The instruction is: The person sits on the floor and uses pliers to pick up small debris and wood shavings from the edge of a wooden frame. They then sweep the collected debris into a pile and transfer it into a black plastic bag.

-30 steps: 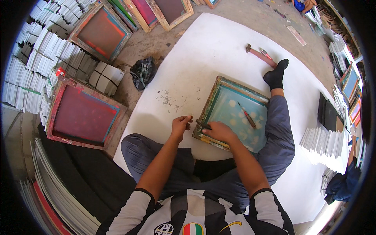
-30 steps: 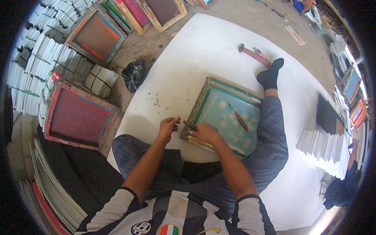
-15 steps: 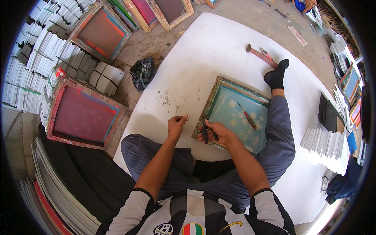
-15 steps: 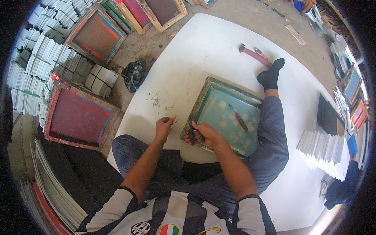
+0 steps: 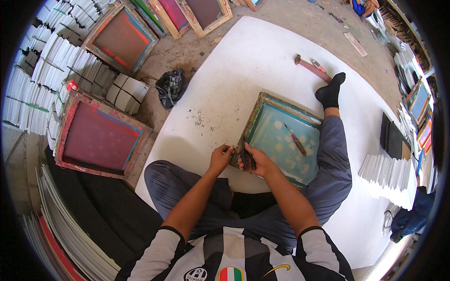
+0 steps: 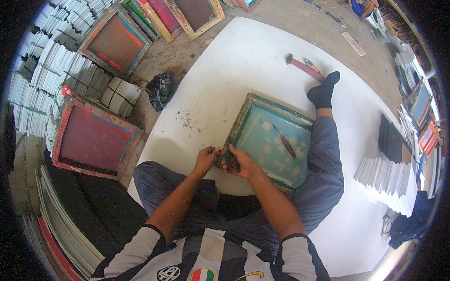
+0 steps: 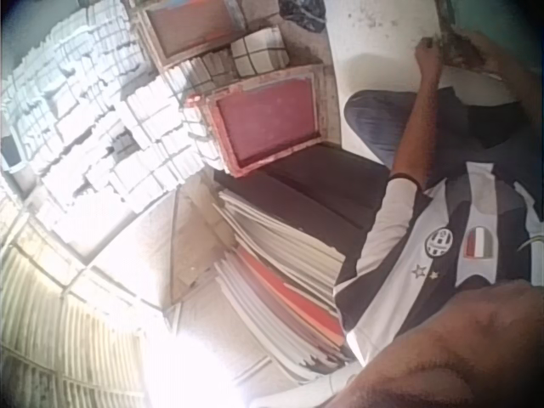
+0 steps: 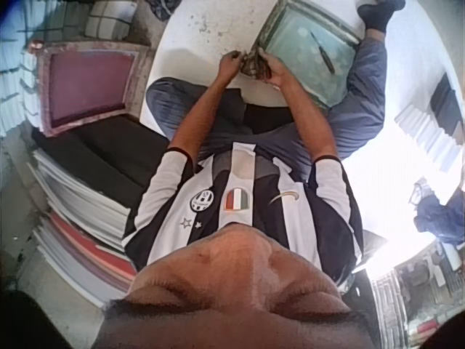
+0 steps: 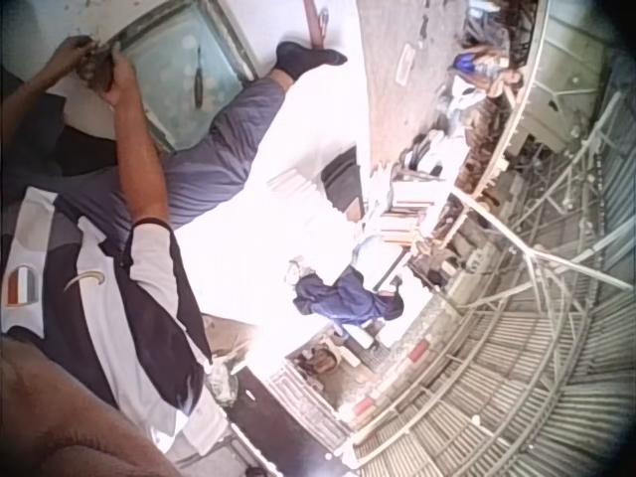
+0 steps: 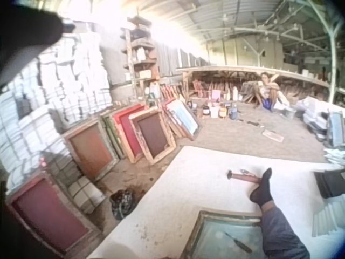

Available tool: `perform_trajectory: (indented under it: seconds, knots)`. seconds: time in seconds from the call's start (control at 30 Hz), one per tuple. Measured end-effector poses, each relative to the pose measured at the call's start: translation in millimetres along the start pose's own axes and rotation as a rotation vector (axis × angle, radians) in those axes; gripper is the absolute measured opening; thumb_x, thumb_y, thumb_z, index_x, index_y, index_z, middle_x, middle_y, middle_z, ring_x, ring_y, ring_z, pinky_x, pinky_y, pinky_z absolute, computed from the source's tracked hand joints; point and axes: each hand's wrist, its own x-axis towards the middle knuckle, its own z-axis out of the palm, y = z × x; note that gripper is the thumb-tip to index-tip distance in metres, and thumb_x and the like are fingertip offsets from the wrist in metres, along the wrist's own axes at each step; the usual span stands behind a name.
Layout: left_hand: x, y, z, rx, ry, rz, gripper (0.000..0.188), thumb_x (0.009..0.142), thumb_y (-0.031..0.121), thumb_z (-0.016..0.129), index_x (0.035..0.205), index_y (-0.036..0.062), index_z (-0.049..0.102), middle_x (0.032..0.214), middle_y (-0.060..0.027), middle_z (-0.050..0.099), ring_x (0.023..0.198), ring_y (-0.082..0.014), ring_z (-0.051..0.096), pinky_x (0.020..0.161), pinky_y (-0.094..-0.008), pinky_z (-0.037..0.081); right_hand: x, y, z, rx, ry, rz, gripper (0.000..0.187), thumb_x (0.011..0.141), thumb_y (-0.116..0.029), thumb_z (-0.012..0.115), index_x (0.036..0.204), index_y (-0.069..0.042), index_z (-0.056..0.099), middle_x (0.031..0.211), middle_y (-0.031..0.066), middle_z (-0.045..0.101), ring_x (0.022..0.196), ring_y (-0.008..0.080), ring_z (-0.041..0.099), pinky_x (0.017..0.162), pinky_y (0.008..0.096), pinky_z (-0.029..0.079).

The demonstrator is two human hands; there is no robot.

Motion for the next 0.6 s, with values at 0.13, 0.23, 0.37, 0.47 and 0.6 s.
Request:
perform_trajectory:
  seconds: [0.13, 0.23, 0.37, 0.47, 0.6]
  knots:
    - [-2.2, -1.7, -0.8, 0.046, 0.006, 0.021, 0.038, 0.096, 0.035, 0.064, 0.101, -0.0018, 0.074, 0.087, -0.0180, 0.074, 0.078, -0.0260, 0.070, 0.074, -0.0371, 0.053, -18.8, -11.2, 33.5, -0.582, 0.385, -0.096, 0.045, 0.103, -0.041, 0.057, 0.102, 0.003, 0.062, 0.080, 0.0155, 0.068, 0.064, 0.0269, 0.070, 0.060, 0.0444, 0.056]
    - [-0.1, -3.8, 0.0, 0.043, -0.001, 0.026, 0.039, 0.097, 0.035, 0.063, 0.101, -0.0022, 0.074, 0.086, -0.0179, 0.074, 0.075, -0.0251, 0.069, 0.071, -0.0363, 0.053, -22.2, -25.9, 25.5, -1.035, 0.415, -0.114, 0.039, 0.103, -0.034, 0.058, 0.093, 0.004, 0.059, 0.071, 0.0137, 0.065, 0.051, 0.0226, 0.064, 0.046, 0.0366, 0.051]
    - [2.1, -2.4, 1.1, -0.085, -0.032, -0.048, 0.040, 0.100, 0.036, 0.061, 0.103, -0.0015, 0.073, 0.082, -0.0127, 0.072, 0.066, -0.0198, 0.064, 0.061, -0.0325, 0.049, -17.7, -25.5, 19.2, -1.543, 0.439, -0.286, 0.044, 0.099, -0.039, 0.061, 0.095, 0.005, 0.061, 0.075, 0.0194, 0.067, 0.065, 0.0329, 0.068, 0.060, 0.0446, 0.053]
    - [0.6, 14.6, -6.6, -0.366, -0.057, -0.178, 0.039, 0.102, 0.037, 0.059, 0.106, 0.0007, 0.073, 0.081, -0.0072, 0.069, 0.060, -0.0141, 0.059, 0.055, -0.0288, 0.045, -11.6, -19.3, 18.6, -1.778, 0.399, -0.395, 0.045, 0.098, -0.042, 0.061, 0.102, 0.003, 0.064, 0.086, 0.0228, 0.069, 0.083, 0.0402, 0.068, 0.074, 0.0500, 0.053]
    - [5.0, 23.5, -23.4, -0.567, -0.119, -0.279, 0.038, 0.101, 0.036, 0.062, 0.111, -0.0005, 0.070, 0.088, -0.0063, 0.068, 0.063, -0.0133, 0.055, 0.056, -0.0289, 0.044, -24.1, -21.7, 52.5, -1.817, 0.319, -0.250, 0.046, 0.099, -0.044, 0.058, 0.110, 0.000, 0.066, 0.099, 0.0244, 0.070, 0.096, 0.0425, 0.068, 0.085, 0.0530, 0.052]
